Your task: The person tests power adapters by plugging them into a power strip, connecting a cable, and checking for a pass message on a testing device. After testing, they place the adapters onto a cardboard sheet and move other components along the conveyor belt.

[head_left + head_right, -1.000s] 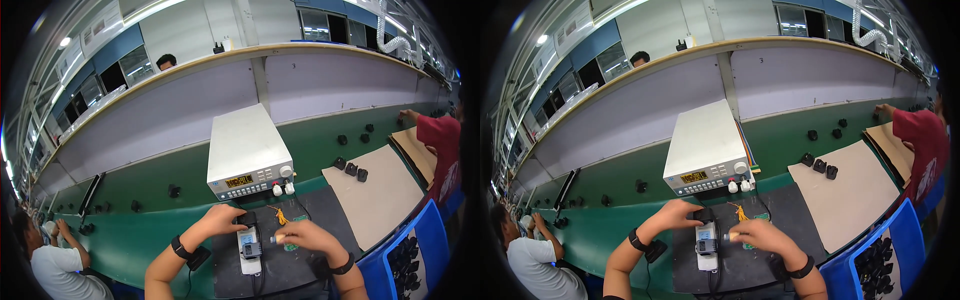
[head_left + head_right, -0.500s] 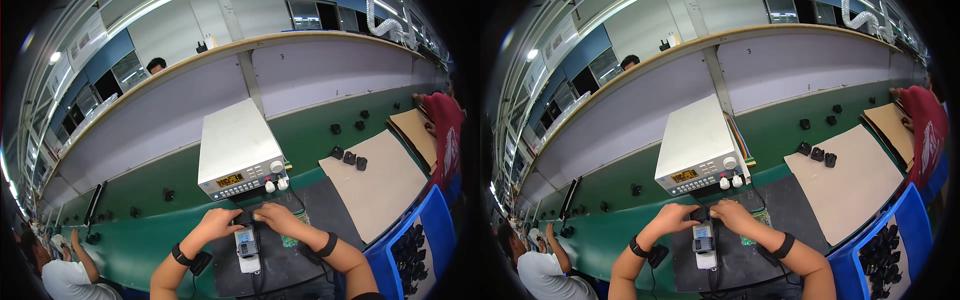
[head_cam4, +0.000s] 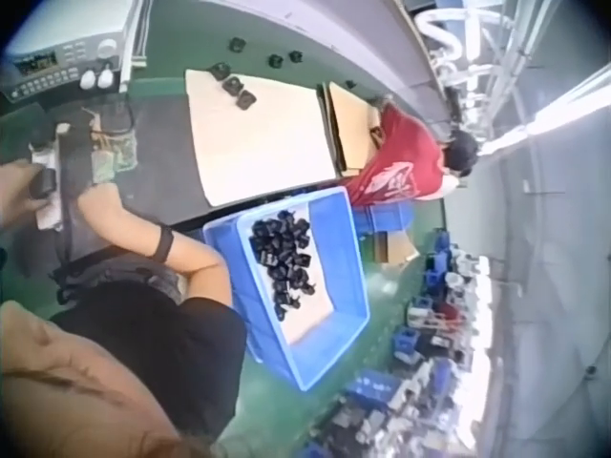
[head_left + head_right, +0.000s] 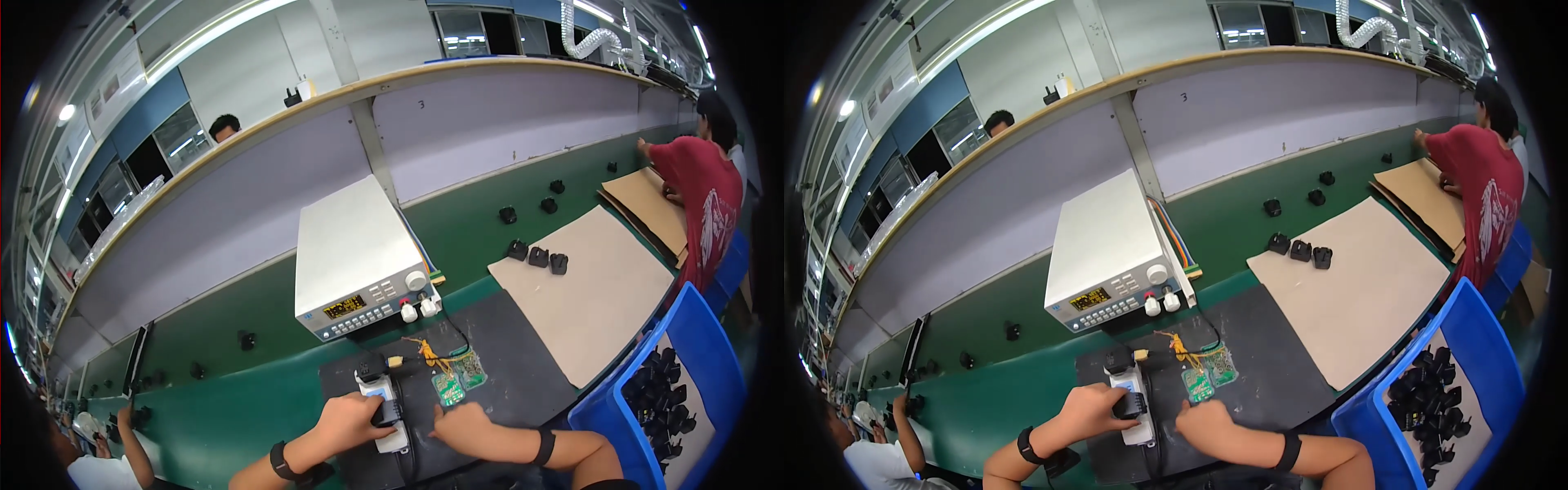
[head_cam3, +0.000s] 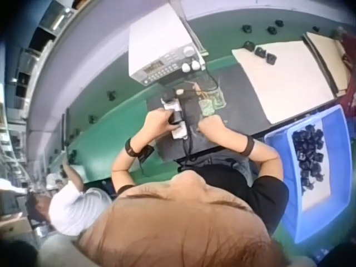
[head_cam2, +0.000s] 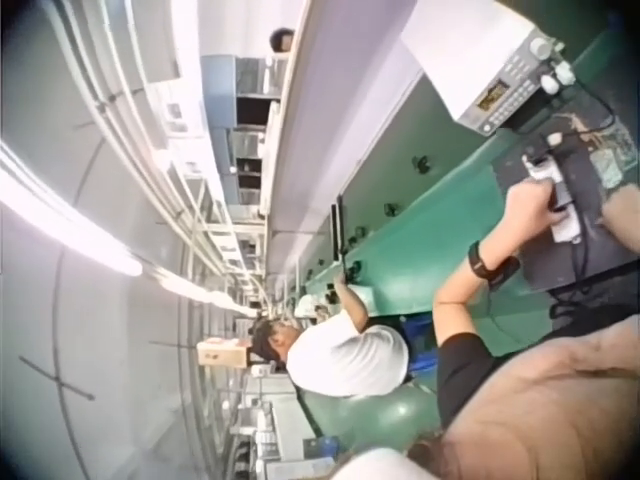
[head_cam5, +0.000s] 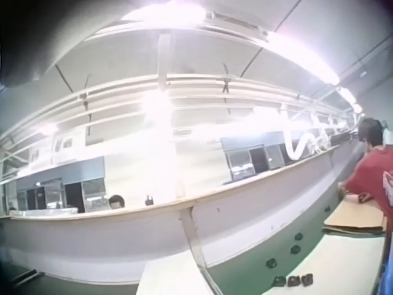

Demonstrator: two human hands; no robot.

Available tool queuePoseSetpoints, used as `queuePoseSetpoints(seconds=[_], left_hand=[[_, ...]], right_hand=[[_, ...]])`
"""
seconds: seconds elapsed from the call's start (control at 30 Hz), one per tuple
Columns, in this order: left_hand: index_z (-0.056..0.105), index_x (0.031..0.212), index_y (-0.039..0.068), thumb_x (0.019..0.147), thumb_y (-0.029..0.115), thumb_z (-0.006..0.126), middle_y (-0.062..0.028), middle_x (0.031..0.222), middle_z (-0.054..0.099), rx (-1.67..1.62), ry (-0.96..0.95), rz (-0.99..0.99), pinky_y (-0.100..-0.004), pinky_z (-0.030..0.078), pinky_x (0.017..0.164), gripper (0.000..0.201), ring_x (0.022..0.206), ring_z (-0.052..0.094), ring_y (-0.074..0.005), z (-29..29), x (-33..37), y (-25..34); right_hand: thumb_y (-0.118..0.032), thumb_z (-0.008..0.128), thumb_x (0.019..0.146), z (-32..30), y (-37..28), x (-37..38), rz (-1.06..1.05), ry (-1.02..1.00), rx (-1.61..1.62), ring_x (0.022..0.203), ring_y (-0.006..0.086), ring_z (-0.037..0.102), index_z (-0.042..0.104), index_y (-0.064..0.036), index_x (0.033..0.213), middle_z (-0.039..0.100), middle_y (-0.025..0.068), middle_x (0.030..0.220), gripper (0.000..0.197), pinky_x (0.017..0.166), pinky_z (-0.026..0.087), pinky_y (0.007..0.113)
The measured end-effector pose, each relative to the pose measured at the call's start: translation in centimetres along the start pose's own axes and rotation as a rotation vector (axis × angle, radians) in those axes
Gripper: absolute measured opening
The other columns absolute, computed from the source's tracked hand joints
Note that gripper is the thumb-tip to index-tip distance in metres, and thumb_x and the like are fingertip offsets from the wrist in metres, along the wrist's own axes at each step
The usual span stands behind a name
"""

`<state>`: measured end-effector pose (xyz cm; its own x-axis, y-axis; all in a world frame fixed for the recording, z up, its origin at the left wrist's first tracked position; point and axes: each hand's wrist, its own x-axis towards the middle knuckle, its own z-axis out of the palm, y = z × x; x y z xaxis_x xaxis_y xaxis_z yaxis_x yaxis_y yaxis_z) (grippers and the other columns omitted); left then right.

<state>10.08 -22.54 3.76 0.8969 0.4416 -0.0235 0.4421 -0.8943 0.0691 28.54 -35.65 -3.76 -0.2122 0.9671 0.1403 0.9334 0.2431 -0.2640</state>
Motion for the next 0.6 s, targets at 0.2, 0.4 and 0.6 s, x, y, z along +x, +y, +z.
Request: queuePoseSetpoints(seconds=[0.2,0.4,0.6], left_hand=[[0.066,0.083,0.009,0.060,0.040,0.076,-0.0075,0.068,0.063,-0.175,0.417,-0.031,-0.0350,0.050,0.055,0.040,0.061,0.063,-0.0251,-6.7,-1.7,0.0],[0.066,0.087,0.005,0.056,0.036,0.080,-0.0142,0.077,0.066,0.147,0.385,-0.737,-0.0389,0.052,0.067,0.046,0.072,0.065,-0.0316,-0.4,0.0,-20.5],[0.051,0.125,0.006,0.053,0.048,0.082,-0.0168,0.128,0.052,0.192,0.327,-0.874,-0.0457,0.042,0.095,0.089,0.120,0.047,-0.0334,7.6,-1.1,-30.3]], right_hand=[[-0.021,0.061,0.079,0.4,-0.8,0.0,0.105,0.045,-0.237,0.054,0.0241,0.064,0.067,0.0035,0.086,0.063,0.0101,0.058,0.026,0.048,0.050,0.041],[-0.027,0.057,0.080,-9.3,11.2,4.7,0.546,0.445,0.108,0.075,0.0366,0.061,0.065,-0.0029,0.071,0.062,0.0198,0.076,0.027,0.070,0.047,0.046],[-0.014,0.060,0.076,-6.4,30.0,11.9,0.894,0.482,-0.478,0.118,0.0280,0.047,0.064,-0.0104,0.102,0.057,0.0116,0.112,0.026,0.102,0.019,0.066]])
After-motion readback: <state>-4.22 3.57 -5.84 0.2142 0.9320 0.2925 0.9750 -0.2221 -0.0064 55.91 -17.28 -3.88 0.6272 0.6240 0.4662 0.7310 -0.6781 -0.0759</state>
